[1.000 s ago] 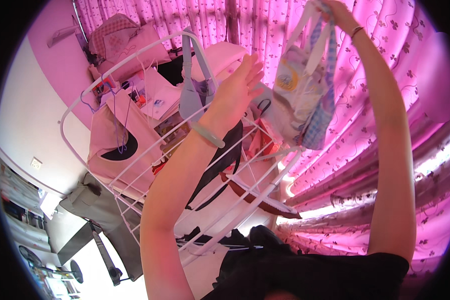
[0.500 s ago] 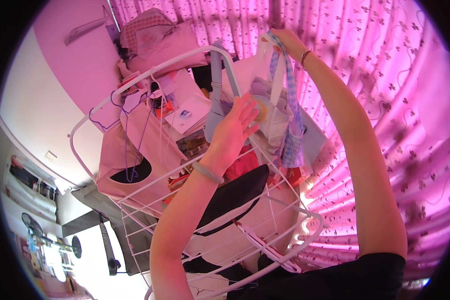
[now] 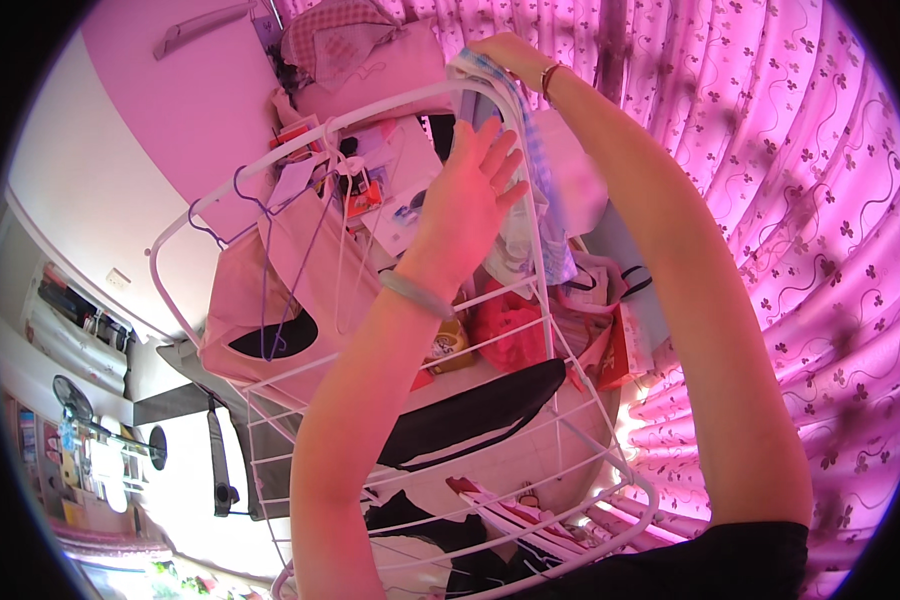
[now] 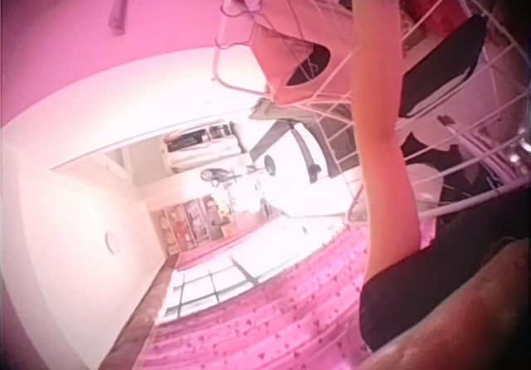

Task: The person unpacks a small bag containing a face mask and a checkered cloth, then hangs the mask on a drying rack. They then move to the bed, smooth the sheets, and fold a light green garment by hand.

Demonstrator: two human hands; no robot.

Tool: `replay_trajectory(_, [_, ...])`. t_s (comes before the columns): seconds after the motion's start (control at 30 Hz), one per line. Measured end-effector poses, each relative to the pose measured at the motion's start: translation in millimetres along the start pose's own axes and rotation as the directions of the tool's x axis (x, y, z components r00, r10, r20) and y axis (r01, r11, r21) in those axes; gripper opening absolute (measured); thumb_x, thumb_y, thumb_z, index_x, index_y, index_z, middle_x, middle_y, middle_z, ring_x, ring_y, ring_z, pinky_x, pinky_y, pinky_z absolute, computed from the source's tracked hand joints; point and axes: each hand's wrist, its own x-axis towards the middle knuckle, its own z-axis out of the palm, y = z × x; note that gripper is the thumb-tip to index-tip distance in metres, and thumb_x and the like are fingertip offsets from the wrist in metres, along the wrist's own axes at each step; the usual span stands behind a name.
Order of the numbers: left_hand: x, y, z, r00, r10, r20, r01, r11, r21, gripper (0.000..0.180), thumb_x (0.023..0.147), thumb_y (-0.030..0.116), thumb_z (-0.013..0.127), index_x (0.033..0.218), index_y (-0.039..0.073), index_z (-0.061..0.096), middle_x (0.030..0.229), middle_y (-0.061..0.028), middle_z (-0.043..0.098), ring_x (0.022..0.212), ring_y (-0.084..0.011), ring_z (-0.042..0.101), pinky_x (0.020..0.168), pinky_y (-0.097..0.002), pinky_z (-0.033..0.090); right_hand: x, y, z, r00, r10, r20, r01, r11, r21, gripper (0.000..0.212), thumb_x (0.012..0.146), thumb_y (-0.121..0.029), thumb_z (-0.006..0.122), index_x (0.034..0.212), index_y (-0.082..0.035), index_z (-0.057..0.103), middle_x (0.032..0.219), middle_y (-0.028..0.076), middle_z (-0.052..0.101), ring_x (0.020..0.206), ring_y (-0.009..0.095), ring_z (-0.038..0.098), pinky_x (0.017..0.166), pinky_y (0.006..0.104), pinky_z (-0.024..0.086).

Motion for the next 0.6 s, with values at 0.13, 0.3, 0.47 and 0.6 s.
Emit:
replay_trajectory(0.13, [-5,1,-9,0.999,-0.031,-0.041,0.030,0.999,-0.014,0.070,0.096,0.052,0.039,0.145,0.004,0.024,0.146,-0.0140,0.032,0.135,-0.0267,0.031,0.108,-0.0423,0.029,9,-11,1,0.974,-0.052,0.220,0.177,0.783,-0.596,0.033,0.084,-0.031,0.052,0.090,-0.003,0.067,0.086,0.015,0.068,0.078,0.029,0.064,0.071,0.0392,0.049])
replay_trajectory(0.3, [-23,-1,-23,0.992,-0.103,-0.067,0.105,0.994,0.025,0.067,0.096,0.052,0.041,0.142,0.004,0.030,0.142,-0.0144,0.036,0.130,-0.0267,0.037,0.107,-0.0428,0.032,-19,-9,29,0.985,-0.172,-0.020,0.120,0.762,-0.637,0.035,0.086,-0.033,0.050,0.098,-0.003,0.063,0.097,0.020,0.065,0.091,0.040,0.061,0.083,0.0452,0.048])
replay_trajectory(0.47, [-49,3,-26,0.995,-0.083,-0.059,0.086,0.996,0.034,0.066,0.095,0.051,0.041,0.140,0.003,0.034,0.138,-0.0150,0.041,0.124,-0.0272,0.045,0.103,-0.0424,0.038,-21,9,27,0.915,-0.380,-0.138,0.203,0.727,-0.656,0.042,0.085,-0.032,0.054,0.113,-0.001,0.057,0.106,0.022,0.063,0.095,0.040,0.060,0.087,0.0464,0.047])
replay_trajectory(0.6, [-78,3,-44,0.990,-0.079,-0.118,0.082,0.996,0.018,0.065,0.095,0.051,0.043,0.138,0.002,0.036,0.133,-0.0149,0.046,0.116,-0.0276,0.051,0.099,-0.0425,0.042,-74,-17,43,0.811,-0.580,-0.075,0.347,0.580,-0.737,0.026,0.084,-0.019,0.056,0.103,-0.003,0.060,0.109,0.020,0.058,0.104,0.041,0.053,0.086,0.0479,0.046])
